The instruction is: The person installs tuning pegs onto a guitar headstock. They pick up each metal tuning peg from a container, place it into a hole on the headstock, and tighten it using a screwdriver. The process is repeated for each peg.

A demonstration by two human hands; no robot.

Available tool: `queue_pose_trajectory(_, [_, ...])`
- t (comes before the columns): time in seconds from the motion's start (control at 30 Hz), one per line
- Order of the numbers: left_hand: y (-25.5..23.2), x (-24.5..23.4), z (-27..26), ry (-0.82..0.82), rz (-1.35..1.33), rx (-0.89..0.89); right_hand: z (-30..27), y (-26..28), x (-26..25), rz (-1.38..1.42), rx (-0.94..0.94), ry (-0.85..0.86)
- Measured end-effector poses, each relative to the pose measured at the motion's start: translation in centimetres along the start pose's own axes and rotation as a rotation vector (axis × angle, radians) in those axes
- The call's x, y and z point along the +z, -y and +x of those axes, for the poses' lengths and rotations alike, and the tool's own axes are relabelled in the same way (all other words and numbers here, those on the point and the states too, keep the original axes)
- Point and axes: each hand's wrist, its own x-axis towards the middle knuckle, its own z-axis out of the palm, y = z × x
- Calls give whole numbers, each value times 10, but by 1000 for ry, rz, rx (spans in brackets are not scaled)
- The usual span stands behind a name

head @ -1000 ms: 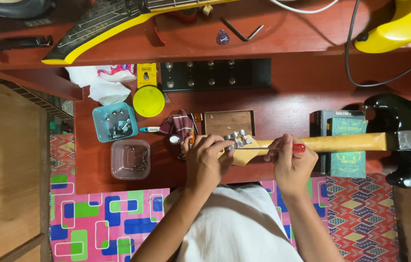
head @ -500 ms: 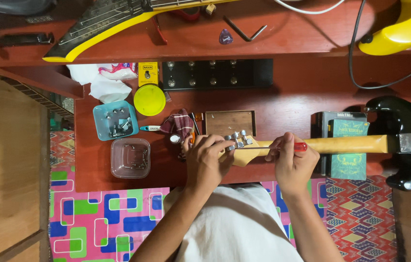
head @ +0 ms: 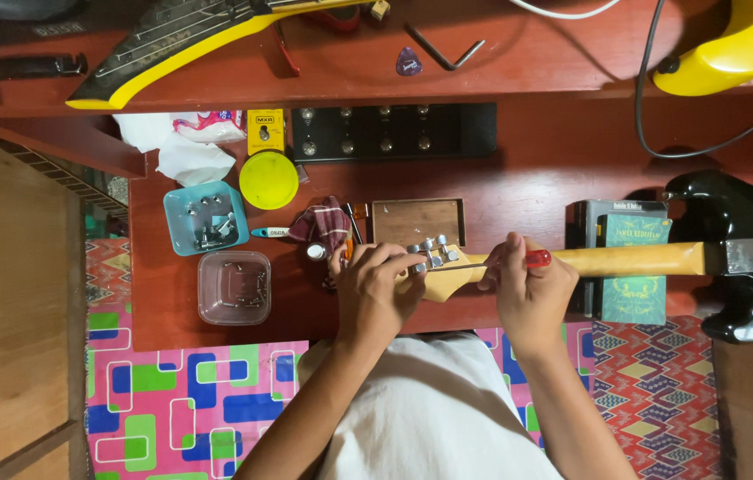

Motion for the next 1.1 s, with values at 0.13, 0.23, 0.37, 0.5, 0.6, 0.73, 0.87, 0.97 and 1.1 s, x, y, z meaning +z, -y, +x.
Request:
queue_pose_trajectory(0.13, [0, -1, 0, -3, -9, -2, -7, -8, 0, -57, -36, 1])
queue_pose_trajectory(0.23, [-2, -3, -2, 2, -7, -13, -11, -5, 0, -64, -65, -10])
queue_pose_trajectory(0.37, [8, 5, -6, -1, 7, 25, -15, -9, -2, -134, -109, -20])
queue_pose_trajectory(0.5, [17, 13, -9, -7, 32, 36, -20, -9, -3, -114, -124, -21])
queue_pose_trajectory(0.6, [21, 20, -11, -23, 43, 36, -21, -5, -1, -109, -172, -31])
queue_pose_trajectory(0.73, [21, 22, -12, -37, 45, 35, -23, -5, 0, -97, -207, -23])
queue_pose_trajectory(0.87, [23, 26, -15, -63, 70, 37, -26, -8, 2, -84, -219, -37])
queue_pose_trajectory(0.97, [24, 27, -14, -62, 69, 24, -26, -8, 1, -88, -235, -35])
queue_pose_trajectory(1.1, [24, 29, -14, -42, 72, -10, -29, -14, 0, -65, -236, -18])
